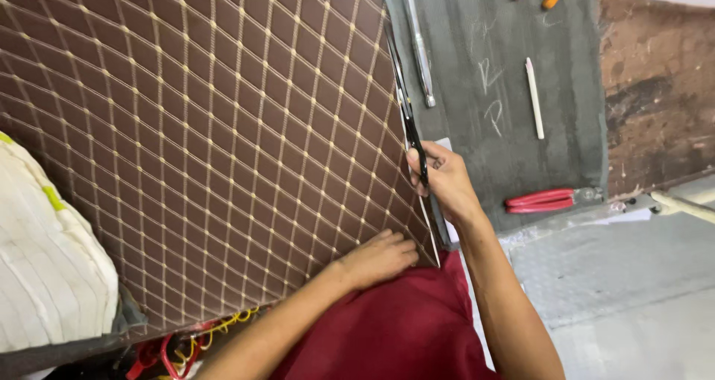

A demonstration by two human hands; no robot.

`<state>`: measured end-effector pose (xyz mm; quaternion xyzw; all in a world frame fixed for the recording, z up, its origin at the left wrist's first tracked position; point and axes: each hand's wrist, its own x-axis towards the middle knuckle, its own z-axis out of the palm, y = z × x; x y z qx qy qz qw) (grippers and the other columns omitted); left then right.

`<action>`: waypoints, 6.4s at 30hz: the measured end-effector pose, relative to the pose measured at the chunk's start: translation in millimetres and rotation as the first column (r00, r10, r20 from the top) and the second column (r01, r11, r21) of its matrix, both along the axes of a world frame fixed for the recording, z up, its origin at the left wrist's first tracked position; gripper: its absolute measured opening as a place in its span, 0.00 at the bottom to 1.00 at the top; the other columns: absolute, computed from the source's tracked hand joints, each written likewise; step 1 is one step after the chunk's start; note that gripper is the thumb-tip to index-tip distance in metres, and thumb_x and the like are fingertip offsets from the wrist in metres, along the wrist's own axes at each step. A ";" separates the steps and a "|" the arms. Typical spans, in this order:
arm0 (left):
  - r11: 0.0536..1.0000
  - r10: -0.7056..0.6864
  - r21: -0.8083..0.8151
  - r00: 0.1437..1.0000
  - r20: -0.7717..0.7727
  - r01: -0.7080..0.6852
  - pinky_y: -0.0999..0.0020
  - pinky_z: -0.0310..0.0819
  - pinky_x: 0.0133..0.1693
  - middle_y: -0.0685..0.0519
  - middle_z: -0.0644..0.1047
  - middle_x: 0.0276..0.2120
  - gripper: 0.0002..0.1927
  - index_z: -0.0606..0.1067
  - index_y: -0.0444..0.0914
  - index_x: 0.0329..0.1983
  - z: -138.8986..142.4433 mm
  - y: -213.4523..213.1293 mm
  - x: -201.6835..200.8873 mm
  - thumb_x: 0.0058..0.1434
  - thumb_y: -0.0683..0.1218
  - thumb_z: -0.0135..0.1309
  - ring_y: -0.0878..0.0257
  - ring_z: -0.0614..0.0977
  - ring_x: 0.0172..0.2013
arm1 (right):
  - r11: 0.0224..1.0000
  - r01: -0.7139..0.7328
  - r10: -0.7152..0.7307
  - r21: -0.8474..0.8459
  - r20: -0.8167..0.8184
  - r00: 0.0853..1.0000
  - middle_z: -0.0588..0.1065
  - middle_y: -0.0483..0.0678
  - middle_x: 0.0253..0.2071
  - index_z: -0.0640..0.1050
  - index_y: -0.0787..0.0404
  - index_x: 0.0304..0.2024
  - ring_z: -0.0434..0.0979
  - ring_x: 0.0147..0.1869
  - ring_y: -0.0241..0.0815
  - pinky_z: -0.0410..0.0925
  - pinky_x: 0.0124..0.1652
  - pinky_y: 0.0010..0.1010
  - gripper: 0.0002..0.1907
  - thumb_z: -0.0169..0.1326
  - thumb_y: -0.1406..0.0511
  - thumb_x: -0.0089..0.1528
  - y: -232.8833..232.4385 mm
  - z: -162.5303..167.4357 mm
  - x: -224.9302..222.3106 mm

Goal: The person works at an upholstery workbench, cutting a piece of gray fabric with scissors along the edge of a panel, then marks fabric with chalk using a straightedge, aligns and stacks fabric panels, and trims edges with pliers and scissors.

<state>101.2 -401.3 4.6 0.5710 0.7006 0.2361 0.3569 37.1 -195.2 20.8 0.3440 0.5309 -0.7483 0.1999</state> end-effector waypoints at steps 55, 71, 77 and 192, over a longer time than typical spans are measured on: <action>0.998 0.048 0.037 0.991 0.129 -0.053 0.58 0.66 0.59 0.53 0.74 0.44 0.12 0.76 0.39 0.47 5.3 -4.7 -21.7 0.62 0.41 0.48 0.56 0.75 0.52 | 0.997 0.044 -0.042 0.062 -0.034 0.999 0.70 0.39 0.21 0.79 0.64 0.41 0.66 0.20 0.26 0.58 0.20 0.21 0.15 0.61 0.58 0.63 -9.4 11.4 -128.9; 0.979 0.163 0.109 0.984 0.068 -0.170 0.58 0.67 0.54 0.48 0.72 0.42 0.06 0.72 0.36 0.44 13.1 -22.1 -3.2 0.66 0.42 0.50 0.53 0.75 0.48 | 0.966 -0.070 0.083 0.249 -0.043 0.996 0.71 0.40 0.19 0.81 0.57 0.51 0.69 0.19 0.28 0.61 0.20 0.22 0.19 0.60 0.55 0.62 -6.6 27.9 -62.6; 0.841 0.442 0.196 0.849 0.291 -0.505 0.56 0.71 0.47 0.44 0.76 0.40 0.08 0.74 0.35 0.42 30.0 -38.2 11.3 0.61 0.41 0.58 0.46 0.77 0.44 | 0.994 -0.085 0.087 0.074 -0.027 0.996 0.74 0.38 0.27 0.81 0.60 0.52 0.71 0.26 0.28 0.65 0.25 0.23 0.18 0.58 0.60 0.63 21.2 52.3 70.7; -0.174 0.930 0.279 -0.250 -0.268 -0.944 0.49 0.73 0.51 0.39 0.72 0.50 0.16 0.78 0.37 0.53 49.1 106.2 -133.3 0.61 0.42 0.54 0.45 0.79 0.49 | 0.122 -0.150 0.276 0.981 0.112 0.955 0.75 0.69 0.47 0.67 0.74 0.53 0.77 0.51 0.68 0.68 0.50 0.51 0.42 0.66 0.47 0.53 246.8 36.0 -214.3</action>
